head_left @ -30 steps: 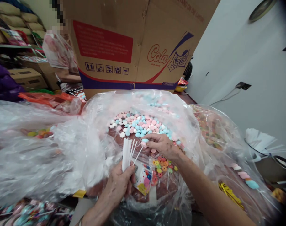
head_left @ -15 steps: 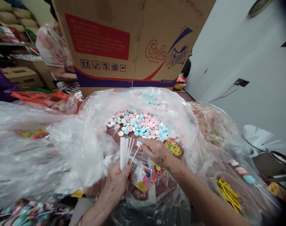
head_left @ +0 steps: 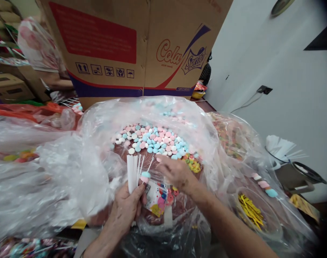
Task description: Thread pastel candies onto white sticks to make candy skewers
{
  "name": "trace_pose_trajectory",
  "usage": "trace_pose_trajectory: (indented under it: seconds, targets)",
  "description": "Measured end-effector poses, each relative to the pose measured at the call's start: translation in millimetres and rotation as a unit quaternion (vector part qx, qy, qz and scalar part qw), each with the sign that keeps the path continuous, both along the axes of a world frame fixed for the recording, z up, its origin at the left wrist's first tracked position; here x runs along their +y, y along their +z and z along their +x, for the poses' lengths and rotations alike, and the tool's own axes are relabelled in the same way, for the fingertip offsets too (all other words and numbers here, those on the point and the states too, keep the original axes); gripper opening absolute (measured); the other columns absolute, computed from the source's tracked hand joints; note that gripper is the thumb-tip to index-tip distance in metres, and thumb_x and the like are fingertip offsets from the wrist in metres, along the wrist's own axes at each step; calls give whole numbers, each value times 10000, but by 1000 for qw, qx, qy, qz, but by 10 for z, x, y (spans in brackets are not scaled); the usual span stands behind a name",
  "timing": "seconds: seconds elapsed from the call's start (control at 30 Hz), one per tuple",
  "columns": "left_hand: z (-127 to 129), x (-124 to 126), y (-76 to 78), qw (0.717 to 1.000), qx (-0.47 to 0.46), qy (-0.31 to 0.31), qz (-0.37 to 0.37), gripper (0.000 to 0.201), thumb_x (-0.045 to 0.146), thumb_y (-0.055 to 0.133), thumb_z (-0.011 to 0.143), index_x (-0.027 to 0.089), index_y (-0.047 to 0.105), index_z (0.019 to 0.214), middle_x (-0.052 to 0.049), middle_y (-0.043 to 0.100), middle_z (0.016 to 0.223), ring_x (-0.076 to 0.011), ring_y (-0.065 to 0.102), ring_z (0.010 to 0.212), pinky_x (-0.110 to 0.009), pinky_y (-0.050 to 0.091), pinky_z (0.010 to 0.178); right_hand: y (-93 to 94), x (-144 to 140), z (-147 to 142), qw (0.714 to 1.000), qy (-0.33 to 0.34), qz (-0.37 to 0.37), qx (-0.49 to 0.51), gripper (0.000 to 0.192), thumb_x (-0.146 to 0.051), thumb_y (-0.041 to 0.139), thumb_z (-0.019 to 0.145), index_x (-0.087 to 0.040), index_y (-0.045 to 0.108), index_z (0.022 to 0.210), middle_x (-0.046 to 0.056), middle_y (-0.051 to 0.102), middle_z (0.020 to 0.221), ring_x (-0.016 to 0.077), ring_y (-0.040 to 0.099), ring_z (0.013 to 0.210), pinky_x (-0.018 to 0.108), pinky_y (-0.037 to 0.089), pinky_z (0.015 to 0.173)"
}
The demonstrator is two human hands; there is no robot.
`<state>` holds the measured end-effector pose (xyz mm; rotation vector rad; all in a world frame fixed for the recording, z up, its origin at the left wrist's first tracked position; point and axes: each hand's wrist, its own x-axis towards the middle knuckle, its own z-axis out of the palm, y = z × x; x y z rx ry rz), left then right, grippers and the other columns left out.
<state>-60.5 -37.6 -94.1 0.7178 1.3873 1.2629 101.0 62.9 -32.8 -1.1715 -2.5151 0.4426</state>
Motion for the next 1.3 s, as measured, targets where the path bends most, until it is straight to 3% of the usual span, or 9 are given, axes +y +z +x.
trace_pose_trajectory:
  seconds: [0.07, 0.2, 0.33, 0.47, 0.6, 0.7, 0.87, 1.07, 1.3]
  targets:
    - [-6, -7, -16, 1000, 6, -7, -3, 441, 561, 667, 767, 190, 524, 577, 59, 467, 359, -56, 328, 248, -178, 214, 305, 46, 192, 217, 992, -67, 17, -101, 305, -223, 443, 985, -189, 668, 1189, 73, 728, 968, 197, 654, 884, 286, 474, 803]
    - [-17, -6, -32, 1000, 13, -8, -5, 419, 542, 671, 761, 187, 528, 591, 44, 531, 411, -52, 342, 249, -178, 231, 304, -19, 425, 513, 963, -69, 7, -259, 207, -159, 519, 932, -180, 715, 868, 85, 688, 915, 212, 619, 915, 282, 436, 795]
    - [-25, 6, -35, 1000, 22, -20, -1, 426, 544, 631, 787, 182, 533, 585, 55, 486, 371, -53, 346, 248, -165, 220, 304, -126, 418, 577, 963, -67, 1, -260, 180, -159, 530, 932, -170, 684, 840, 86, 661, 921, 198, 599, 905, 268, 414, 790]
    - [-32, 1, -52, 1000, 22, -19, 2, 425, 542, 620, 788, 181, 530, 583, 60, 476, 363, -49, 332, 239, -162, 218, 296, -72, 340, 528, 977, -85, -2, -196, 188, -192, 482, 969, -169, 640, 869, 71, 652, 919, 182, 585, 888, 259, 395, 777]
    - [-33, -8, -85, 1000, 16, -17, 9, 409, 534, 633, 787, 173, 537, 618, 35, 571, 465, -45, 373, 255, -158, 235, 291, -63, 269, 392, 993, -11, -73, -96, 173, -170, 497, 948, -183, 624, 832, 13, 651, 841, 142, 576, 779, 233, 378, 716]
    - [-28, -9, -88, 1000, 11, -14, 12, 399, 522, 637, 789, 173, 536, 625, 36, 573, 475, -41, 367, 251, -157, 227, 289, -170, 266, 304, 989, 38, -75, -121, 159, -138, 518, 921, -174, 630, 815, 26, 647, 852, 148, 570, 791, 240, 372, 718]
    - [-18, -3, -47, 1000, 8, -15, 9, 403, 529, 648, 770, 175, 532, 616, 33, 569, 463, -46, 364, 252, -165, 233, 286, -289, 273, 298, 986, 61, -60, -144, 168, -145, 511, 930, -164, 639, 823, 48, 634, 876, 162, 563, 808, 259, 372, 738]
    - [-12, 3, -29, 1000, -2, -11, 8, 373, 506, 653, 766, 178, 528, 642, 40, 582, 484, -42, 359, 254, -163, 222, 287, -196, 250, 377, 987, 33, -42, -150, 187, -112, 495, 928, -163, 675, 918, 52, 649, 902, 171, 586, 872, 261, 380, 789]
    - [-19, 4, -42, 1000, 7, -15, 8, 365, 492, 635, 785, 175, 533, 637, 33, 592, 501, -42, 376, 258, -165, 239, 291, -155, 216, 312, 976, 13, 4, -218, 187, -190, 510, 966, -182, 674, 877, 44, 638, 895, 175, 583, 896, 265, 365, 765]
